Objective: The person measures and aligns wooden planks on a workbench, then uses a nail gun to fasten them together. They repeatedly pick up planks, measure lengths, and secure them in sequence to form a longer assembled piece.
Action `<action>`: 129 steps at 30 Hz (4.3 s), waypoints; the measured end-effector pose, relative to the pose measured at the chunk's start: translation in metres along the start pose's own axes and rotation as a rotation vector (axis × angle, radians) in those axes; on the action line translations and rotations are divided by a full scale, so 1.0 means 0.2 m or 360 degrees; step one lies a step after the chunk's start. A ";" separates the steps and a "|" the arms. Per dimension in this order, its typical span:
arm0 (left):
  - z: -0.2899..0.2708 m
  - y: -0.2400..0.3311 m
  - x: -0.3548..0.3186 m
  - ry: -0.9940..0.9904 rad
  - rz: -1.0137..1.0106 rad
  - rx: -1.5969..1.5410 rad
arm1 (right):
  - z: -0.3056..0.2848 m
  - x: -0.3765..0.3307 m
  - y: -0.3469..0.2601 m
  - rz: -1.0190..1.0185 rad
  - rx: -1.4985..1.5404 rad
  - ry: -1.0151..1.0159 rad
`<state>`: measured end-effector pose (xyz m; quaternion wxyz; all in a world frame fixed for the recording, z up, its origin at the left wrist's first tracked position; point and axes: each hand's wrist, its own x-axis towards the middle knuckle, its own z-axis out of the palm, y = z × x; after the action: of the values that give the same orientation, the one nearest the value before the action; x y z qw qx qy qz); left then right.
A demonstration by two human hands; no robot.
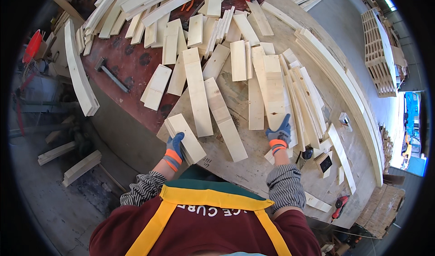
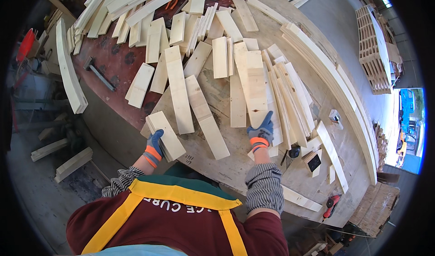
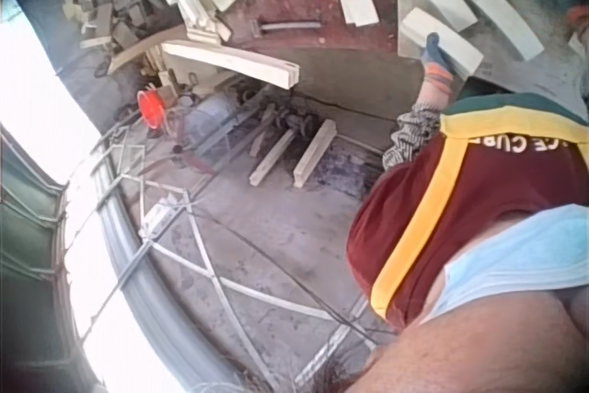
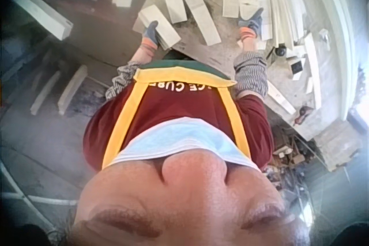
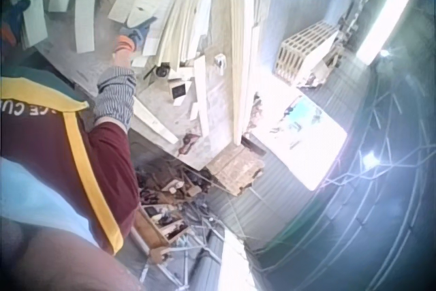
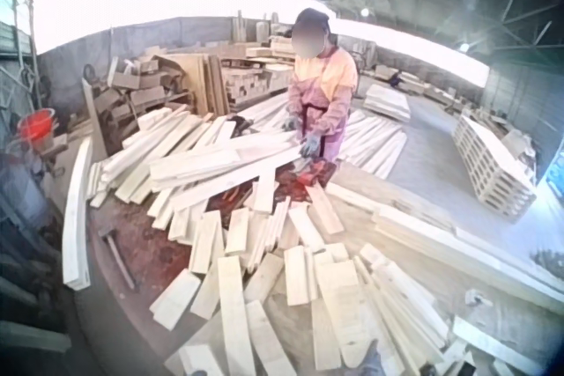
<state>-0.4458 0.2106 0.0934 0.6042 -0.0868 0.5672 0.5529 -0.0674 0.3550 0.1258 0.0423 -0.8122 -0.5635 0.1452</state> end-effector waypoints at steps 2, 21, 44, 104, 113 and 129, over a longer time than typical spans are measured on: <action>-0.02 0.01 0.02 0.0015 0.0004 -0.0029 | -0.08 0.05 0.02 -0.0064 -0.0158 0.0005; 0.15 0.17 0.09 -0.0390 0.0028 -0.0163 | 0.43 0.60 -1.21 -0.0014 0.0567 -0.0364; 0.38 0.02 0.09 -0.0381 0.0123 0.0087 | 0.19 -0.05 -0.44 -0.0596 0.0140 0.0063; 0.57 -1.15 -0.54 -0.0369 0.1248 0.1350 | 0.28 -0.82 0.90 -0.1466 0.1226 -0.0022; 0.67 -1.16 -0.58 -0.0268 0.1331 0.1315 | 0.34 -0.71 0.89 -0.1246 0.1272 -0.0208; 0.50 -1.09 -0.42 -0.0419 0.0986 0.1158 | 0.35 -0.68 0.82 -0.1426 0.0918 -0.0338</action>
<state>-0.1979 0.1546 0.0794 0.4690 0.3731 0.6415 0.4789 0.0168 0.1619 0.0462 0.2641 -0.4287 -0.7930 0.3430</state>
